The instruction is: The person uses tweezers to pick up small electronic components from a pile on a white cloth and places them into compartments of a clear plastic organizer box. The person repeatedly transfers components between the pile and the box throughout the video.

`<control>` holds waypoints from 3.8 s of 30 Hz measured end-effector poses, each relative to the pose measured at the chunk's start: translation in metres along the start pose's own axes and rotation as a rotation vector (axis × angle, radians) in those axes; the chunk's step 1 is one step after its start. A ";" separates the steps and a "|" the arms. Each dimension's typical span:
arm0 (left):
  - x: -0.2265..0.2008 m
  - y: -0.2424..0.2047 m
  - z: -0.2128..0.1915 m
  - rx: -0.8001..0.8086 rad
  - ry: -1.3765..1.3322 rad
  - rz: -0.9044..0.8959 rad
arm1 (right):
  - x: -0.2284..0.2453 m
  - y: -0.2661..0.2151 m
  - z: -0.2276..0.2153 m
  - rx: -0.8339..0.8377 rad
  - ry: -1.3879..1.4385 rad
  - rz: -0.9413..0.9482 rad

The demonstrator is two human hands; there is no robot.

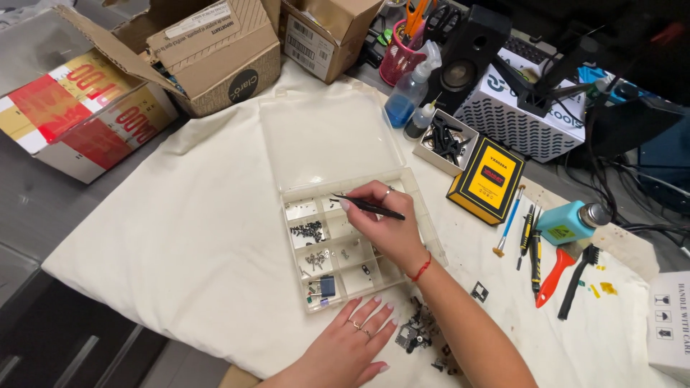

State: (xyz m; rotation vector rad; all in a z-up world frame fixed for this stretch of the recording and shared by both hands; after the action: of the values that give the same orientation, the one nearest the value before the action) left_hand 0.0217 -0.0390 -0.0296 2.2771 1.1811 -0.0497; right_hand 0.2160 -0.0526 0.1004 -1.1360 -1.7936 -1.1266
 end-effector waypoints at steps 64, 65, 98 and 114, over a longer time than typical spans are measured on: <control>0.007 0.027 -0.041 -0.023 -0.032 -0.077 | -0.122 -0.173 -0.200 -0.330 0.100 0.576; 0.007 0.027 -0.040 -0.022 -0.039 -0.078 | -0.123 -0.173 -0.200 -0.336 0.116 0.573; 0.008 0.020 -0.037 -0.007 -0.104 -0.088 | -0.062 -0.157 -0.158 -0.199 -0.165 -0.365; 0.010 0.018 -0.032 -0.014 -0.075 -0.082 | -0.068 -0.164 -0.158 -0.272 -0.152 -0.331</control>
State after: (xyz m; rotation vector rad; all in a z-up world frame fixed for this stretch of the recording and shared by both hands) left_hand 0.0345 -0.0241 0.0034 2.1943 1.2308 -0.1561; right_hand 0.1057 -0.2572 0.0495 -1.1280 -2.0443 -1.5526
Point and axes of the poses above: each hand's wrist, its own y-axis towards the middle knuckle, its own z-axis out of the palm, x = y × z, the point moved 4 cm from there along y, towards the middle knuckle, and after that the axes turned 13 degrees about -x, right-handed, at the moved point
